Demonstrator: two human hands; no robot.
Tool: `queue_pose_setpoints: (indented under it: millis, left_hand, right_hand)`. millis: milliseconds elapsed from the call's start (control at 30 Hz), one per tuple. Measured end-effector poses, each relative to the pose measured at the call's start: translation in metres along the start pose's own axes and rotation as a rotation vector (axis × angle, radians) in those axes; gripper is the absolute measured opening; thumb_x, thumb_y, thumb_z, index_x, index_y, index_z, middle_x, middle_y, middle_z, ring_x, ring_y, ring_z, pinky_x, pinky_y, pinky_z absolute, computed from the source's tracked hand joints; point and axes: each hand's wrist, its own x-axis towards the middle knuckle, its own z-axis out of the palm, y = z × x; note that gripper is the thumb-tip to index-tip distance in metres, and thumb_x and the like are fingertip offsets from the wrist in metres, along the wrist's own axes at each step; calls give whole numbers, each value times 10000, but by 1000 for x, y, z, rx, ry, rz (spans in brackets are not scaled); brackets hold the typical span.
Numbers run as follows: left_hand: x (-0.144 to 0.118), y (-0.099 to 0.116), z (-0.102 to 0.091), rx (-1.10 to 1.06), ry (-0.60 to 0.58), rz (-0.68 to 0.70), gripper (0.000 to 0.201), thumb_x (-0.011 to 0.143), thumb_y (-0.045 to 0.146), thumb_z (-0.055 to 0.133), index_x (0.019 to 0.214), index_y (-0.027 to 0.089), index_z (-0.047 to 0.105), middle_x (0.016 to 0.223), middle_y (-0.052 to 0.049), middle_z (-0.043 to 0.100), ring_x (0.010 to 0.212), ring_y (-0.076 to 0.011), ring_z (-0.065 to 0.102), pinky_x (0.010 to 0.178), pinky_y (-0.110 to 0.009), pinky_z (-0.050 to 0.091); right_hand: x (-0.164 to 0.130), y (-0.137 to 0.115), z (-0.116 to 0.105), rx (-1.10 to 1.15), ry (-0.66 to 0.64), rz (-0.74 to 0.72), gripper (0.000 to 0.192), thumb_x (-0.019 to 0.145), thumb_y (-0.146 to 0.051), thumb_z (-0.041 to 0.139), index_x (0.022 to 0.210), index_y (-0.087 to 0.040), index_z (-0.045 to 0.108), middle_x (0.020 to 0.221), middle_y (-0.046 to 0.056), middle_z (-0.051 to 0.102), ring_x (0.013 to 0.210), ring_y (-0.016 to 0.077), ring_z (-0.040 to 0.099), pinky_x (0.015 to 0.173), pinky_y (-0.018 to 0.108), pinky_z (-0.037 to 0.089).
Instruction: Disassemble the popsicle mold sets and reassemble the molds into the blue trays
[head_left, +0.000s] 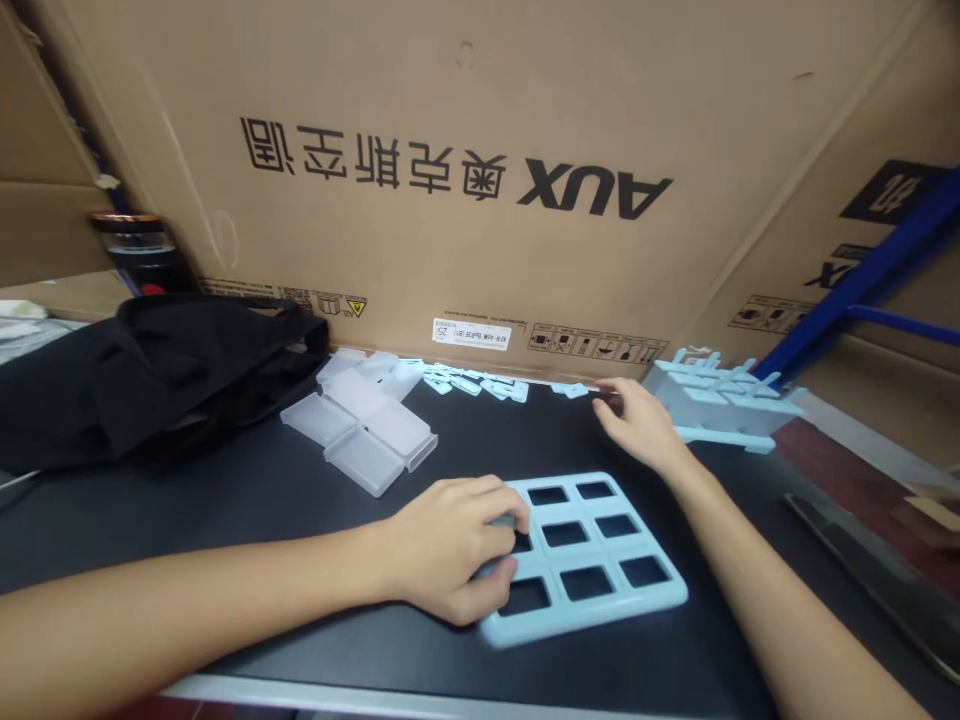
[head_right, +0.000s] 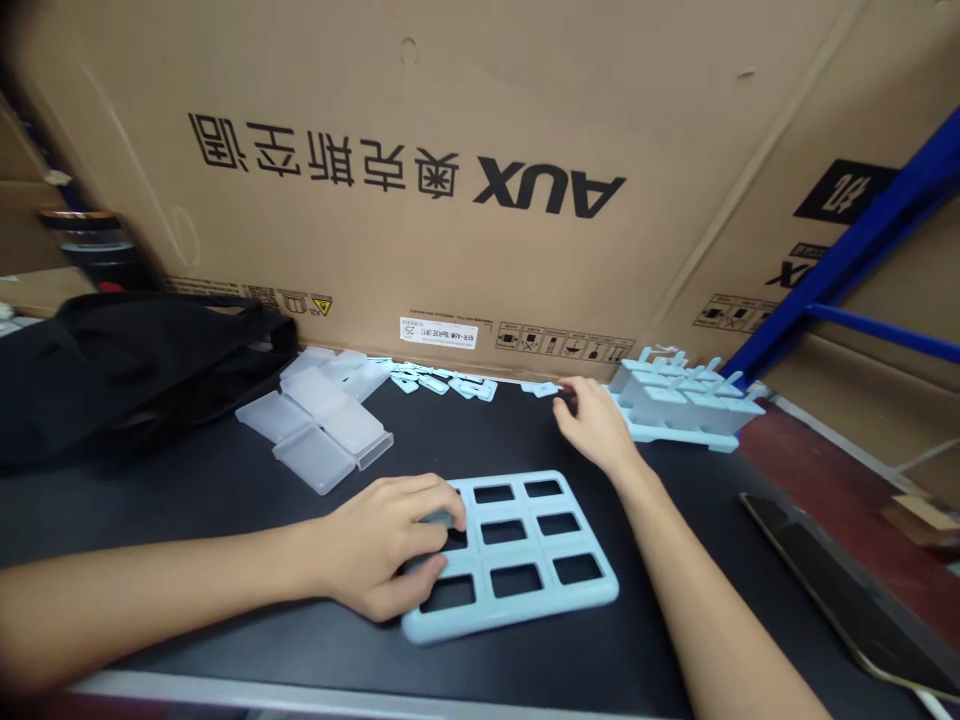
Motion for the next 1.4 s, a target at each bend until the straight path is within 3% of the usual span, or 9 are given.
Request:
queue_pose_setpoints:
  millis: [100, 200, 367, 467, 567, 800, 1133, 1267, 1400]
  left_hand:
    - [1, -4, -3, -12, -10, -40, 51, 829, 216, 523, 810, 199, 567, 1085, -50, 647, 883, -181, 567, 812, -331, 485]
    - [4, -6, -5, -9, -22, -110, 111, 786, 158, 501, 878, 206, 541, 1027, -37, 627, 828, -169, 535, 812, -336, 451]
    - [5, -8, -5, 5, 14, -133, 152, 798, 129, 465, 921, 203, 518, 1018, -28, 625, 878, -169, 551, 826, -324, 432]
    - [5, -9, -3, 59, 39, -96, 153, 833, 123, 451, 946, 194, 526, 1055, -42, 649, 964, -183, 585, 879, -329, 441]
    - [5, -12, 1, 128, 103, -34, 164, 848, 109, 445, 963, 179, 539, 1056, -50, 679, 981, -191, 619, 894, -332, 461]
    - [4, -13, 5, 223, 202, 29, 149, 855, 104, 452, 921, 167, 569, 948, -43, 711, 877, -188, 660, 761, -317, 487]
    - [4, -14, 5, 267, 180, 48, 144, 880, 163, 441, 906, 170, 582, 883, -53, 705, 827, -189, 663, 709, -326, 482]
    - [3, -16, 7, 279, 163, 54, 142, 877, 179, 449, 906, 170, 587, 886, -60, 704, 838, -194, 664, 726, -331, 490]
    - [3, -14, 4, 304, 147, 63, 150, 882, 186, 464, 937, 161, 600, 937, -61, 712, 888, -195, 671, 766, -329, 505]
  right_hand:
    - [10, 16, 35, -51, -35, -33, 521, 925, -408, 468, 1388, -188, 561, 1506, 141, 491, 1331, 349, 481, 1082, 497, 404]
    - [12, 26, 50, -62, -113, -18, 470, 951, -447, 437, 1345, -251, 601, 1486, 89, 535, 1317, 370, 478, 1043, 547, 423]
    - [10, 28, 53, -76, -128, 8, 405, 948, -448, 430, 1149, -174, 650, 1366, 125, 621, 1251, 358, 508, 1036, 522, 439]
    - [8, 22, 52, -87, -119, -1, 461, 949, -423, 423, 1284, -152, 588, 1499, 136, 513, 1311, 375, 462, 1044, 529, 438]
    - [7, 17, 51, -91, -149, -55, 493, 935, -276, 399, 1408, -212, 522, 1556, 69, 467, 1343, 318, 466, 1084, 492, 421]
    - [6, 14, 49, -142, -125, -15, 431, 939, -278, 376, 1289, -174, 605, 1287, 158, 621, 1228, 358, 509, 966, 521, 467]
    - [3, 8, 52, -99, 31, 43, 273, 872, -305, 493, 1049, -159, 641, 1103, 189, 535, 1101, 378, 473, 895, 510, 452]
    - [1, 1, 43, -17, 87, -13, 108, 843, -255, 492, 881, -205, 581, 1023, 147, 582, 1044, 345, 523, 893, 497, 455]
    - [3, -4, 40, 145, 128, -9, 195, 920, -393, 482, 969, -216, 547, 909, 94, 658, 852, 252, 628, 816, 415, 518]
